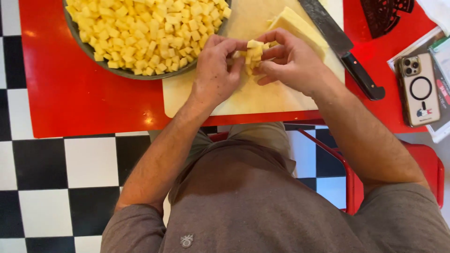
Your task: Cutting a block of cheese into small cubes on a cutting board.
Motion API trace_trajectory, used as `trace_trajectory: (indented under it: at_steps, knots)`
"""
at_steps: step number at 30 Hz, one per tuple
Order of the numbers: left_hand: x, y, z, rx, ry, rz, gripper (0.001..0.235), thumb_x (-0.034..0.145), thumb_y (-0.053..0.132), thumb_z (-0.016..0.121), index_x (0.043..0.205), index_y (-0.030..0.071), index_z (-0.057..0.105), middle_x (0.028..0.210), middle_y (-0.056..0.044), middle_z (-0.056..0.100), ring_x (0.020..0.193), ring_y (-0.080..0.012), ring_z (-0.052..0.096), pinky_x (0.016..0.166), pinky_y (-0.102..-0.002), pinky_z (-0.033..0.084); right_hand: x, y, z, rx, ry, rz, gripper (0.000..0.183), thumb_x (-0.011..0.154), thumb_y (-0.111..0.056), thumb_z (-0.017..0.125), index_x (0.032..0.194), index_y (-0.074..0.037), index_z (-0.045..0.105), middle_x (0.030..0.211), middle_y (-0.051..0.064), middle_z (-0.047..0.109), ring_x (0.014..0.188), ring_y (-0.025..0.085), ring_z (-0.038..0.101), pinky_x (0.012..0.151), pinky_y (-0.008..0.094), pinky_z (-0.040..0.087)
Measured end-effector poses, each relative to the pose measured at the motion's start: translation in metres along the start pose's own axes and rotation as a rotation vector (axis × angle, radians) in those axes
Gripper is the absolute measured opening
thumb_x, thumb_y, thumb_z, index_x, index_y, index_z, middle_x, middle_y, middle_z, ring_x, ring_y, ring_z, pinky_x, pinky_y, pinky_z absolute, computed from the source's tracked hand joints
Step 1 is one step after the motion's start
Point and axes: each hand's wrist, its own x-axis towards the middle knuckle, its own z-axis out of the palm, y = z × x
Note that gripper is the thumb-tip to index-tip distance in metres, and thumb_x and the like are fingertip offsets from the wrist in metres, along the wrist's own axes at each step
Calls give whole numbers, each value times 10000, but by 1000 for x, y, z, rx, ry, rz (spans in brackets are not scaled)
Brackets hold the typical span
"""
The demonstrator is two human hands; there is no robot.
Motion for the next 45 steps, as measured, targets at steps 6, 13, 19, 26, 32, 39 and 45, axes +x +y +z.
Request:
trace_trajectory:
  at_steps: [6,13,19,26,32,39,45]
  knots:
    - [5,13,-5,-561,-79,-102,319,960,19,664,1272,69,711,1107,-44,758,961,-73,746,833,-248,650,8,-17,12,40,45,31,402,978,-185,709,1327,-41,572,1110,132,724,975,224,756,817,338,692]
    - [31,-2,-31,-436,50,-95,272,995,54,749,1267,56,755,983,-20,752,798,-58,664,726,-223,581,39,-41,14,267,80,33,284,1023,-233,672,1225,-33,656,1102,100,719,928,211,777,760,358,695]
    - [39,2,-96,-512,90,9,222,941,98,755,1141,20,697,969,35,643,837,-47,596,750,-223,539,97,-73,42,262,-4,-111,275,1045,-245,714,1212,-29,691,1109,88,750,914,221,771,754,352,711]
    - [45,-30,-148,-358,293,-69,262,913,108,818,1142,-9,769,905,5,670,746,-58,606,664,-216,521,131,-111,88,185,-122,-138,256,988,-194,763,1185,-61,667,1075,94,745,897,231,801,746,334,691]
    - [49,-39,-156,-696,229,-97,344,922,24,688,1265,-2,680,1070,-13,749,953,-65,732,850,-231,632,146,-117,104,200,-66,-109,241,970,-169,769,1144,-71,634,1034,83,729,862,223,792,744,352,717]
    - [50,-40,-153,-477,253,-122,297,951,50,780,1227,-48,735,1016,-98,750,901,-135,711,795,-271,613,139,-122,103,199,-90,-96,226,967,-118,785,1095,-84,602,1027,102,734,874,221,800,744,336,703]
    - [51,-26,-149,-667,266,-48,251,932,21,678,1180,13,645,1056,-39,748,961,-89,768,811,-260,660,140,-121,105,98,4,-73,250,960,-126,764,1128,-68,588,1025,120,750,834,221,807,704,319,710]
